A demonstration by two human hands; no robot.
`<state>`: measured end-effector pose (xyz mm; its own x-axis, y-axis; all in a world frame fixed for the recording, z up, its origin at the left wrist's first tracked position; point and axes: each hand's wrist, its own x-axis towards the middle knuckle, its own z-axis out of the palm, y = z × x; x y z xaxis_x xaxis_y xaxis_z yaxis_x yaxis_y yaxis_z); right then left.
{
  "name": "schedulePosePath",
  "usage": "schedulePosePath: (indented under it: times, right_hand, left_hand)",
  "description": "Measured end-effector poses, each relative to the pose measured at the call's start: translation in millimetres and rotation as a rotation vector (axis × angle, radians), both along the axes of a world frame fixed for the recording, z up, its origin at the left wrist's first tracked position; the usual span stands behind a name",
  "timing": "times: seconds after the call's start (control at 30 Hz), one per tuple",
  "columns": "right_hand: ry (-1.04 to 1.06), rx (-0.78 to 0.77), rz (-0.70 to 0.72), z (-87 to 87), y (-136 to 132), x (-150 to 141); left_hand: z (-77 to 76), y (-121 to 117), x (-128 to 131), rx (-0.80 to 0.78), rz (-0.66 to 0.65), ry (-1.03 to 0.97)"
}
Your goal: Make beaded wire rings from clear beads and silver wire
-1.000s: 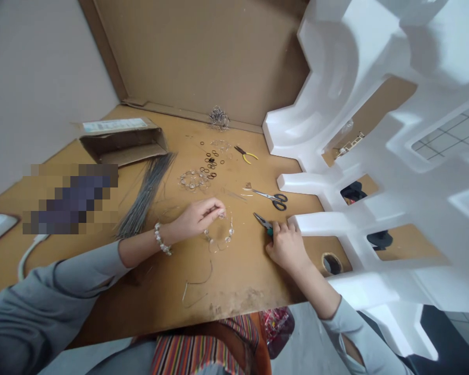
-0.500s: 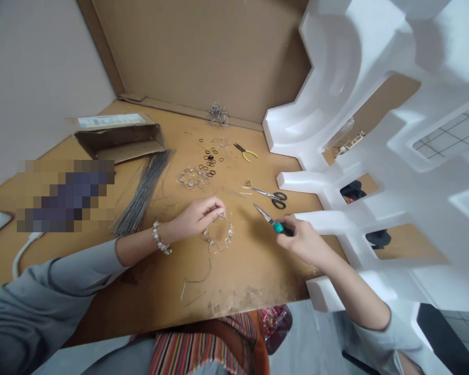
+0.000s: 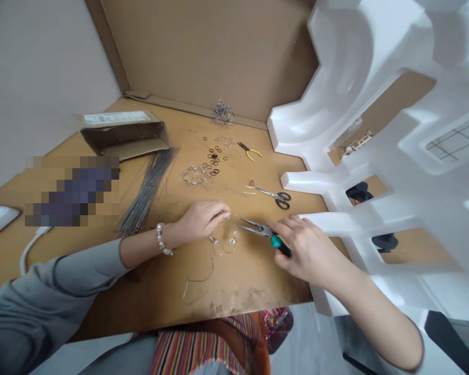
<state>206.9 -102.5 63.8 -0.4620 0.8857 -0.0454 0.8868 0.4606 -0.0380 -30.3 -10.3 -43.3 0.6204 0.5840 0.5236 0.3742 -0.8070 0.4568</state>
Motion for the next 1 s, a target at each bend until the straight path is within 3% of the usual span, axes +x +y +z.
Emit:
schedulePosePath:
  times: [0.1,0.3,1.0]
  right_hand:
    - [-0.198,0.094,0.112,7.2,1.5,-10.2]
    - [-0.362,0.153,0.192,6.1,6.9,-23.9]
    - [-0.461,0.127,0.216,16.5,9.5,-40.5]
  left_hand:
    - [1.2,-2.8,0.3,0.125,-0.023,0.035]
    - [1.2,-5.3,-0.8,0.239,-0.089,0.125]
    - [-1.6,-4.4,-2.5,0.298,-0.151,0.153]
